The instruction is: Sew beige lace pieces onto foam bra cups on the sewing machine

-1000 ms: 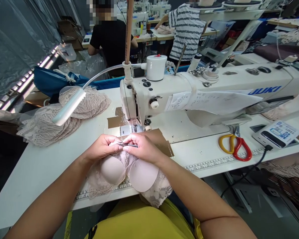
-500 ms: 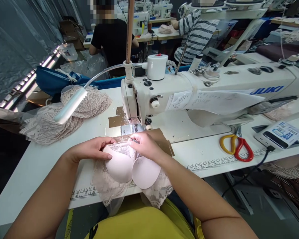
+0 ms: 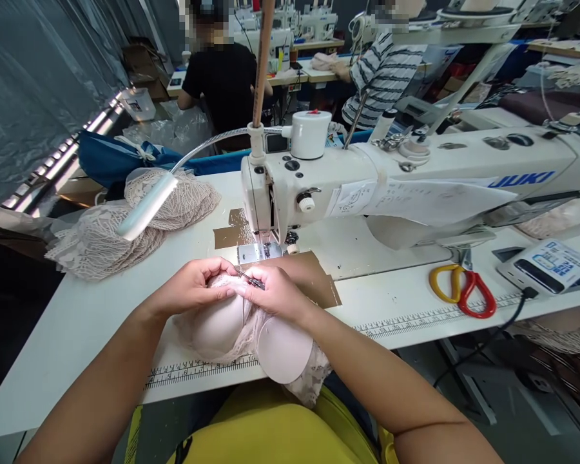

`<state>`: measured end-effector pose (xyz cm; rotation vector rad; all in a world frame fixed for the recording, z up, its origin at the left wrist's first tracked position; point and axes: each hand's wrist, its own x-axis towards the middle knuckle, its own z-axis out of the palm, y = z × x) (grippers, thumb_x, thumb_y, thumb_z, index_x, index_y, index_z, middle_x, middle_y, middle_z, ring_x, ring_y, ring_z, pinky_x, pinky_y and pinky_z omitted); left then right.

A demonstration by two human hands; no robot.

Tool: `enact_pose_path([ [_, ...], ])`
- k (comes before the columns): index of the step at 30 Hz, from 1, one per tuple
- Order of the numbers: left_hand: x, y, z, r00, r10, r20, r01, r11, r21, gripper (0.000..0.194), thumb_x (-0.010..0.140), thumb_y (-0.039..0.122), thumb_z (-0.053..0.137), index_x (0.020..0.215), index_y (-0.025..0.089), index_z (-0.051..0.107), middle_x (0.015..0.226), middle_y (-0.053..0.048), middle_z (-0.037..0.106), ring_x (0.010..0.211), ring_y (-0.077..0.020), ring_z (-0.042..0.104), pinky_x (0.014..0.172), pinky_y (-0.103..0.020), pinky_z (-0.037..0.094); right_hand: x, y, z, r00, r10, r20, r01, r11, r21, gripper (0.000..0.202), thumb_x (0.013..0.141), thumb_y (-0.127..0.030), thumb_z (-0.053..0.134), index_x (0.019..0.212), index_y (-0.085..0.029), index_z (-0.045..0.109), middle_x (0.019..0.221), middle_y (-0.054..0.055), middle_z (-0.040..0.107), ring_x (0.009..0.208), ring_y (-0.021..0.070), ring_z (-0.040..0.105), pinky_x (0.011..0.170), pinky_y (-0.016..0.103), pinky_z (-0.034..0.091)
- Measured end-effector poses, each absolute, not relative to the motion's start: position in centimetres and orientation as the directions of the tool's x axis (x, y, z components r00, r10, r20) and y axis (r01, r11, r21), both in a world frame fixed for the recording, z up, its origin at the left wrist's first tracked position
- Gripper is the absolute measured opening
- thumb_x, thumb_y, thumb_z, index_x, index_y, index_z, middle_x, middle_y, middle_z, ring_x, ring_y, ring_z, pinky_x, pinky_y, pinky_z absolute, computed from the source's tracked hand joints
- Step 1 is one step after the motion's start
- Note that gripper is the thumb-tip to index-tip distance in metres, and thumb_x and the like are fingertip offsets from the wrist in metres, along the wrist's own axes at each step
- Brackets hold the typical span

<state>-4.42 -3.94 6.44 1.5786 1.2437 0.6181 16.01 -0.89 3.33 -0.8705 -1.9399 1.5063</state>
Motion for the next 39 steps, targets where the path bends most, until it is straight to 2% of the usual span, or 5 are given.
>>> enact_pose_path([
  [8,-4.2,-3.8,5.7,0.323,0.92,-0.221,0.321,0.113,0.94,0.02,0.079,0.032,0.069,0.085,0.015,0.064,0.077,-0.001,0.058,0.071,-0.0123,0.052,0.063,-0.022,0.043,16.3,-0.9,3.6,-0.615,0.774,0.15,0.106,0.271,-0.957,0.011,0.085,-0.024,0.059,0.085,-0.016,0.066,0.082,0.002,0.064,0.078,0.0153,0.057,0.072,0.027,0.044],
  [18,-4.2,-3.7,5.6,0.363,0.873,-0.326,0.139,0.295,0.945,0.025,0.077,0.038,0.073,0.086,0.014,0.073,0.08,-0.004,0.069,0.071,-0.0138,0.059,0.065,-0.023,0.047,17.0,-0.5,2.8,-0.585,0.808,0.077,0.019,0.109,-0.994,0.036,0.093,-0.04,0.05,0.119,-0.017,0.059,0.092,0.006,0.068,0.083,0.0165,0.065,0.076,0.032,0.052],
  [24,-4.3,-3.7,5.3,0.345,0.867,-0.361,0.093,0.351,0.932,0.028,0.075,0.038,0.075,0.089,0.014,0.075,0.086,-0.007,0.073,0.077,-0.0178,0.064,0.07,-0.026,0.05,17.5,0.0,3.2,-0.642,0.762,0.085,0.089,0.184,-0.979,0.033,0.085,-0.033,0.062,0.113,-0.017,0.067,0.104,0.007,0.068,0.088,0.0173,0.062,0.08,0.032,0.05],
  [30,-4.1,-3.5,4.8,0.378,0.86,-0.343,0.069,0.343,0.937,0.031,0.074,0.039,0.076,0.089,0.012,0.075,0.086,-0.009,0.072,0.084,-0.0221,0.065,0.077,-0.031,0.05,17.0,-0.5,3.9,-0.673,0.74,-0.01,0.094,0.071,-0.993,0.023,0.08,-0.027,0.065,0.1,-0.016,0.064,0.08,0.001,0.063,0.073,0.0134,0.059,0.068,0.027,0.049],
  [39,-3.7,-3.6,4.8,0.36,0.857,-0.369,0.14,0.341,0.93,0.032,0.072,0.041,0.077,0.082,0.01,0.073,0.075,-0.006,0.068,0.071,-0.0177,0.061,0.064,-0.027,0.046,16.3,-0.6,3.4,-0.623,0.782,0.018,0.028,0.046,-0.999,0.015,0.076,-0.028,0.068,0.083,-0.016,0.063,0.082,0.002,0.063,0.076,0.0142,0.06,0.069,0.028,0.049],
])
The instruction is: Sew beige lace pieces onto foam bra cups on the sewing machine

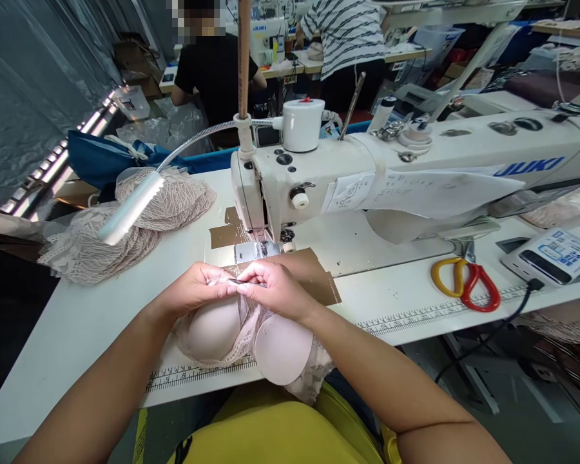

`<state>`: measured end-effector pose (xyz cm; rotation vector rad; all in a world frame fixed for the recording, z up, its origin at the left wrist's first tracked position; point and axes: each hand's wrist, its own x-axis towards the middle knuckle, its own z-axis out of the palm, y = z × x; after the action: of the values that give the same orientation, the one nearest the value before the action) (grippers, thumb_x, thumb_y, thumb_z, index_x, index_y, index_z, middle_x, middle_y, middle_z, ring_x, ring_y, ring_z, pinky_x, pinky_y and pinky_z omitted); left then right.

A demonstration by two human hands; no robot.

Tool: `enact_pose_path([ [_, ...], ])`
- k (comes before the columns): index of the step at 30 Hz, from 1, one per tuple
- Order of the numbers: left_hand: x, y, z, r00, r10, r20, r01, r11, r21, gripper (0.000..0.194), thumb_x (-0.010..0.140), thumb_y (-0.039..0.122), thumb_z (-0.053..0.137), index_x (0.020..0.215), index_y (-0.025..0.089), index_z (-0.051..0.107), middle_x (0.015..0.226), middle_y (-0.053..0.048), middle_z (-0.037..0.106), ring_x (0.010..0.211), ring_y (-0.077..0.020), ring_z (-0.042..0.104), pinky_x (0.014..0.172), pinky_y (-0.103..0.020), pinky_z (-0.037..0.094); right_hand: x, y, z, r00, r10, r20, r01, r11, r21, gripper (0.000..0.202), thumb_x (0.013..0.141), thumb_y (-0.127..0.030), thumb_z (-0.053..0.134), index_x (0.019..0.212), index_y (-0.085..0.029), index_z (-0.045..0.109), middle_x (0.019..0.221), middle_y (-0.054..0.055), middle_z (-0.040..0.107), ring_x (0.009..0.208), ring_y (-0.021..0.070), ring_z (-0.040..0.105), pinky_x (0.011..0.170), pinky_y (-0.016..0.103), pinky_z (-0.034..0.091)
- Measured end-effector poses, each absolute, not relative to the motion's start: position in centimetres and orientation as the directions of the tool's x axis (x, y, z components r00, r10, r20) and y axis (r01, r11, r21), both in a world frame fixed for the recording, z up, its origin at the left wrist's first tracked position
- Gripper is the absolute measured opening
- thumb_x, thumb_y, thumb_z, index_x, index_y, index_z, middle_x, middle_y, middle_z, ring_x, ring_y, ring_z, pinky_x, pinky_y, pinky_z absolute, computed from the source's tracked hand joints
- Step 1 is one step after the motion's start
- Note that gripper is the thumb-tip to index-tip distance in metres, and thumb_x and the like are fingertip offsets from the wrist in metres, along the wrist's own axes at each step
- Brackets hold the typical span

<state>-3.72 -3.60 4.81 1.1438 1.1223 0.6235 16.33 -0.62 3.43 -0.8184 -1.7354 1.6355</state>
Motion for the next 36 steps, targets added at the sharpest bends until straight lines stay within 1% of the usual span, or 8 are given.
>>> enact_pose_path([
  [7,-4.3,-3.7,5.1,0.401,0.825,-0.397,0.179,0.355,0.918,0.033,0.074,0.041,0.074,0.089,0.012,0.074,0.084,-0.009,0.07,0.076,-0.0192,0.062,0.068,-0.028,0.048,18.0,0.1,4.3,-0.51,0.86,-0.024,0.231,0.11,-0.967,0.027,0.082,-0.037,0.062,0.102,-0.019,0.06,0.076,-0.001,0.059,0.065,0.012,0.053,0.062,0.025,0.042],
  [11,-5.1,-3.6,5.4,0.422,0.805,-0.417,0.223,0.353,0.909,0.036,0.075,0.043,0.073,0.09,0.01,0.073,0.085,-0.01,0.07,0.077,-0.0195,0.062,0.069,-0.029,0.048,18.3,0.1,4.9,-0.496,0.862,0.102,0.427,0.345,-0.836,0.025,0.091,-0.037,0.049,0.079,-0.019,0.063,0.065,-0.001,0.054,0.062,0.0131,0.047,0.059,0.026,0.036],
  [14,-5.2,-3.6,5.4,0.421,0.812,-0.405,0.225,0.338,0.914,0.036,0.076,0.043,0.072,0.09,0.01,0.072,0.085,-0.01,0.069,0.076,-0.0196,0.061,0.069,-0.029,0.047,17.6,-0.3,4.5,-0.583,0.794,0.174,0.389,0.46,-0.798,0.031,0.092,-0.039,0.048,0.073,-0.019,0.062,0.066,0.002,0.056,0.066,0.0159,0.05,0.063,0.028,0.039],
  [20,-4.7,-3.6,5.2,0.433,0.834,-0.342,0.219,0.27,0.937,0.033,0.076,0.042,0.072,0.083,0.01,0.07,0.078,-0.007,0.066,0.071,-0.017,0.058,0.064,-0.026,0.044,16.7,-0.9,3.5,-0.654,0.742,0.15,0.283,0.424,-0.861,0.03,0.091,-0.044,0.052,0.099,-0.019,0.064,0.087,0.004,0.065,0.08,0.0185,0.058,0.073,0.03,0.045],
  [23,-4.6,-3.7,5.3,0.415,0.833,-0.365,0.211,0.302,0.93,0.031,0.074,0.041,0.074,0.08,0.011,0.07,0.074,-0.005,0.064,0.069,-0.0151,0.056,0.064,-0.025,0.043,17.1,-0.6,3.5,-0.654,0.747,0.121,0.236,0.353,-0.905,0.032,0.094,-0.041,0.044,0.103,-0.017,0.063,0.09,0.005,0.065,0.083,0.018,0.059,0.077,0.031,0.046],
  [26,-4.6,-3.7,5.5,0.4,0.83,-0.388,0.214,0.327,0.921,0.031,0.072,0.042,0.075,0.079,0.011,0.07,0.072,-0.004,0.062,0.067,-0.0145,0.054,0.062,-0.025,0.041,17.4,-0.4,3.4,-0.653,0.757,0.019,0.185,0.183,-0.966,0.029,0.09,-0.039,0.054,0.105,-0.017,0.063,0.095,0.006,0.065,0.084,0.0172,0.061,0.074,0.03,0.049],
  [30,-4.5,-3.7,5.4,0.403,0.821,-0.404,0.19,0.357,0.915,0.032,0.071,0.042,0.076,0.073,0.011,0.067,0.064,-0.001,0.056,0.06,-0.0112,0.048,0.055,-0.023,0.035,17.0,-0.5,3.0,-0.693,0.72,-0.032,0.135,0.086,-0.987,0.028,0.085,-0.04,0.061,0.1,-0.016,0.062,0.086,0.003,0.064,0.074,0.0144,0.059,0.067,0.027,0.048],
  [36,-4.0,-3.8,5.2,0.427,0.804,-0.414,0.168,0.38,0.91,0.034,0.071,0.042,0.076,0.066,0.011,0.063,0.057,0.001,0.05,0.054,-0.0087,0.042,0.051,-0.022,0.031,16.3,-1.0,3.2,-0.648,0.757,0.082,0.139,0.224,-0.965,0.017,0.086,-0.033,0.058,0.085,-0.016,0.063,0.083,0.003,0.063,0.078,0.0151,0.058,0.071,0.028,0.046],
])
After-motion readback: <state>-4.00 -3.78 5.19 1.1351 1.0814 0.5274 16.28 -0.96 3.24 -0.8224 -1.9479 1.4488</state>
